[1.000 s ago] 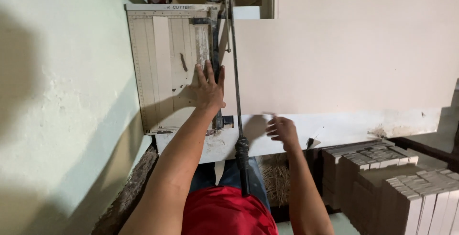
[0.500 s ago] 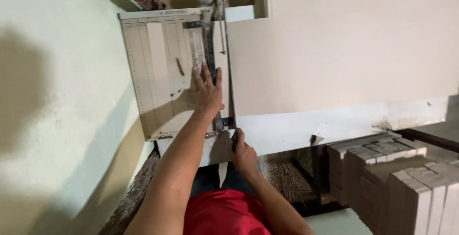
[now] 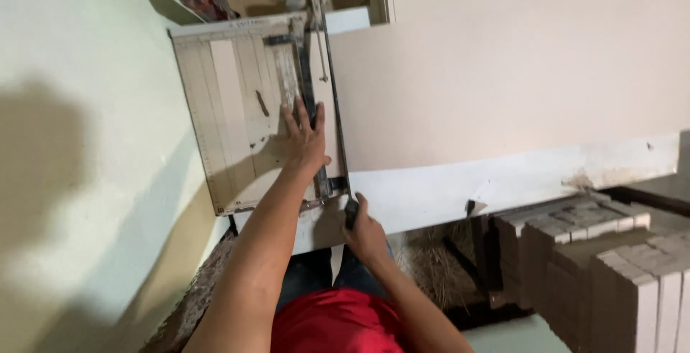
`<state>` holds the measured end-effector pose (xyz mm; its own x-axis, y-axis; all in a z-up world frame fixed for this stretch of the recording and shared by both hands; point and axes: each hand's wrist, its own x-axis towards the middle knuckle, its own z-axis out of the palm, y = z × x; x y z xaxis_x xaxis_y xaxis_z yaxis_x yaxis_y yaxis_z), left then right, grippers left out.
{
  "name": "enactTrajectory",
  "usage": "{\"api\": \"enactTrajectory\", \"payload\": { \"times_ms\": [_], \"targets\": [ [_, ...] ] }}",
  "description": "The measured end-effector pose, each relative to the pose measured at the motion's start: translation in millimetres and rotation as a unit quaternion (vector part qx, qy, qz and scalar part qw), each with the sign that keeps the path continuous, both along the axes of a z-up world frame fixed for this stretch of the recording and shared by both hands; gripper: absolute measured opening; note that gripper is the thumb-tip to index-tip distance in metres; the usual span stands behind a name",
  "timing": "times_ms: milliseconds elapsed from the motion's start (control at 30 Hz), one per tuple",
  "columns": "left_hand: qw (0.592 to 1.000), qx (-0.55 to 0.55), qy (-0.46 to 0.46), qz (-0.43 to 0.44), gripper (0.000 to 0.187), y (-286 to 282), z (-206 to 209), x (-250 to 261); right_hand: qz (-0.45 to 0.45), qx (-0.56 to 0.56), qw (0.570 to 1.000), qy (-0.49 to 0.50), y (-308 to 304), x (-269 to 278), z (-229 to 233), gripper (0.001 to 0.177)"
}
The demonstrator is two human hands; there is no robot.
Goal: The person uses a manual paper cutter to trim large sheets of cardboard into smaller rectangular pieces. They align each sheet, pull the cutter handle to slice, then stack the cut pieces on the table.
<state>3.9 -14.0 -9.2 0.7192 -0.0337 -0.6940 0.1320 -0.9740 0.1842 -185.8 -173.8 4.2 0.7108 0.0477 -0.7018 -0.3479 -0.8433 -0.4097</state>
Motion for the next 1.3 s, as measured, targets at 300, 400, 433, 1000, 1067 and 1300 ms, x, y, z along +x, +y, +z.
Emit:
{"api": "enactTrajectory", "payload": {
  "times_ms": [300,400,433,1000,1067,1300],
  "targets": [
    [0.346,-0.701,0.234,0.578,0.028,6,-225,-100,-0.254,0.191,0.939,0.133,-47,55,77,0.050],
    [0.697,-0.668,-0.060,0.254,0.018,46,-172,-117,-0.512,0.226,0.828,-0.036,-84,70,1,0.092],
    [0.825,-0.500,-0.258,-0.052,0.012,58,-151,-125,-0.598,0.300,0.743,-0.009,-99,75,-18,0.101],
    [0.994,-0.091,-0.016,-0.062,0.064,53,50,-15,-0.499,0.351,0.791,0.039,-100,80,-36,0.032],
    [0.998,-0.060,-0.012,-0.035,0.106,28,42,-4,-0.489,0.338,0.803,0.044,-96,84,-34,0.031],
    [0.986,0.134,0.005,-0.095,0.121,-6,23,-7,-0.226,0.082,0.960,0.142,-67,100,39,0.062]
  ]
}}
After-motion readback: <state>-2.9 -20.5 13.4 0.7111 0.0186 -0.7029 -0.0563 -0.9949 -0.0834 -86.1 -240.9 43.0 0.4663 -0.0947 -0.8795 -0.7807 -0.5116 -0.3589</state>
